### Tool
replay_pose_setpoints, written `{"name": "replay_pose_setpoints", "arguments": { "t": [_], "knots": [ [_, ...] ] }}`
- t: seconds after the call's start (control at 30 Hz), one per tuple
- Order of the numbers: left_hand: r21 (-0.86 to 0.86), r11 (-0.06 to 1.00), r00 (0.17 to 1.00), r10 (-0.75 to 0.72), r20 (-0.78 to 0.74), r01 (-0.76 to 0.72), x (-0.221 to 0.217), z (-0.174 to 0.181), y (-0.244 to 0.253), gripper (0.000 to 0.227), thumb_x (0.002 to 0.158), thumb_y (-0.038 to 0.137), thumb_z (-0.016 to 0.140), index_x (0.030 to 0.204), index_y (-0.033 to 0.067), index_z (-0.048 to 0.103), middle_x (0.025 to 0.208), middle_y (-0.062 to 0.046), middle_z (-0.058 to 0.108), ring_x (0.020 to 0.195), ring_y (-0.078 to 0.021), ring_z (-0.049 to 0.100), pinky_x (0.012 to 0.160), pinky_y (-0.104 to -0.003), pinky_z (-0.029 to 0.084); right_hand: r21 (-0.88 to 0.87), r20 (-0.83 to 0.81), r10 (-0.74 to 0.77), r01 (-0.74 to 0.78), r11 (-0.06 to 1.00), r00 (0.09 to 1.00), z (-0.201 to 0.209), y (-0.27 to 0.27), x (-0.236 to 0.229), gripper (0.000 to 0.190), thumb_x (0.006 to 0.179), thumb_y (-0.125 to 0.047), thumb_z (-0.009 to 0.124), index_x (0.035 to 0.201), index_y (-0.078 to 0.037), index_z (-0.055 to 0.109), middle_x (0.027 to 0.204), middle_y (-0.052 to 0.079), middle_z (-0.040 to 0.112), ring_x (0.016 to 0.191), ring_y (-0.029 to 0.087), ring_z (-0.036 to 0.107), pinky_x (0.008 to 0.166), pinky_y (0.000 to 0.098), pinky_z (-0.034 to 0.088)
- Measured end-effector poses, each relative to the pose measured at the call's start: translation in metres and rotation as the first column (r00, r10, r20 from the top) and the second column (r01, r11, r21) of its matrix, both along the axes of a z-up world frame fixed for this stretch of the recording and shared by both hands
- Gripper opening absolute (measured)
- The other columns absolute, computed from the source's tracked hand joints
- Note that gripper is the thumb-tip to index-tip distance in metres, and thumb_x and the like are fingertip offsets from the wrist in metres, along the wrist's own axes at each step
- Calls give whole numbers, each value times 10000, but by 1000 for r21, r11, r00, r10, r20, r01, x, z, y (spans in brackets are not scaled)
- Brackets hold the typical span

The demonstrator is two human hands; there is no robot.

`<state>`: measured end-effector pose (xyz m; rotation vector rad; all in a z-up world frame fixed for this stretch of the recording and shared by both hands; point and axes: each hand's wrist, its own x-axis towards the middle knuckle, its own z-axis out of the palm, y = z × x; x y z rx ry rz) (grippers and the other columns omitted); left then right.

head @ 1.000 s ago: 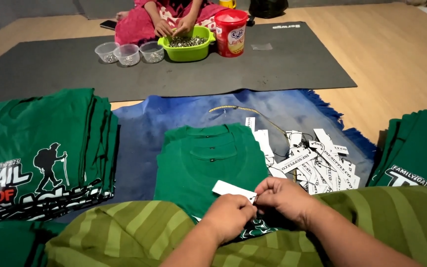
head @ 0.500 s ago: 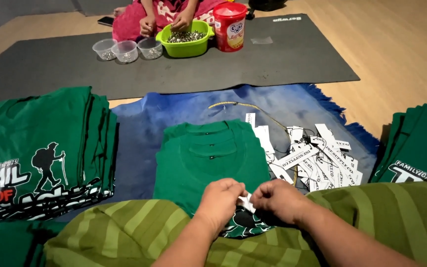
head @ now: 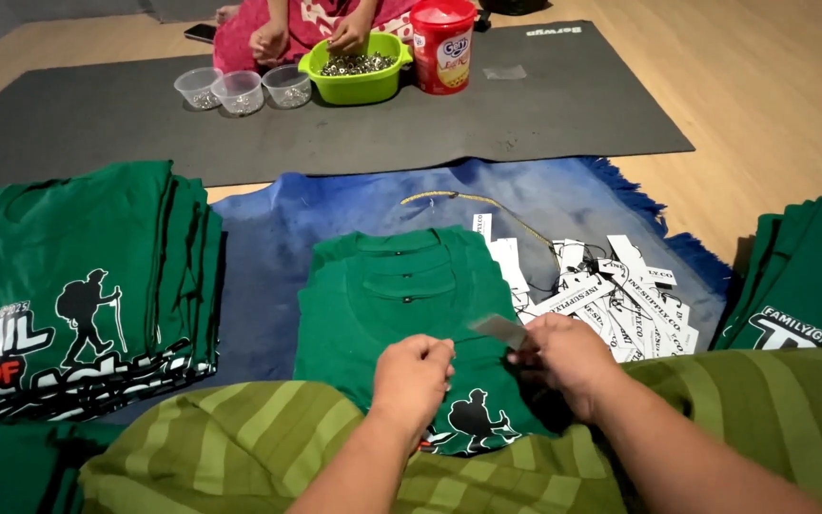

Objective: Attaching paper brand tags to the neck area of green t-shirts manually.

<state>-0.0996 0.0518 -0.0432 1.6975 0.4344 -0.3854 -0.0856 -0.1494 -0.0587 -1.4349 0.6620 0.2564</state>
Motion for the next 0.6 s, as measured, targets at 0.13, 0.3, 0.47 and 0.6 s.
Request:
{"name": "replay_pose_setpoints", "arguments": {
  "t": [0.13,0.3,0.47,0.6],
  "knots": [
    [156,988,1000,-10,-7,11,3,-10,1,229,958,240,654,907,60,785,796,-35,737,647,-149,580,646,-285,506,273,15,47,-50,961,999,1,-3,0,190,910,64,444,1044,5,564,916,188,587,706,268,521,559,362,376],
    [194,980,997,46,-64,-33,0,4,2,253,1002,239,628,902,47,758,769,-32,688,666,-153,561,659,-298,502,462,16,31,-35,886,999,-12,-18,5,249,916,-6,469,1123,-54,600,874,134,662,610,200,589,527,318,507],
    [210,977,998,31,-54,-19,0,0,2,269,1005,244,619,852,48,722,762,-34,677,667,-163,553,662,-312,504,479,27,66,-71,875,997,1,-8,0,143,930,-194,656,981,-71,602,784,71,546,673,209,556,653,372,541],
    [209,977,999,46,-28,-40,1,-1,3,275,1006,238,607,835,46,703,733,-41,658,653,-174,540,657,-322,507,435,42,172,-173,884,984,13,-2,-4,324,837,-251,748,1106,-125,618,870,66,567,699,180,508,539,319,506]
  ]
}}
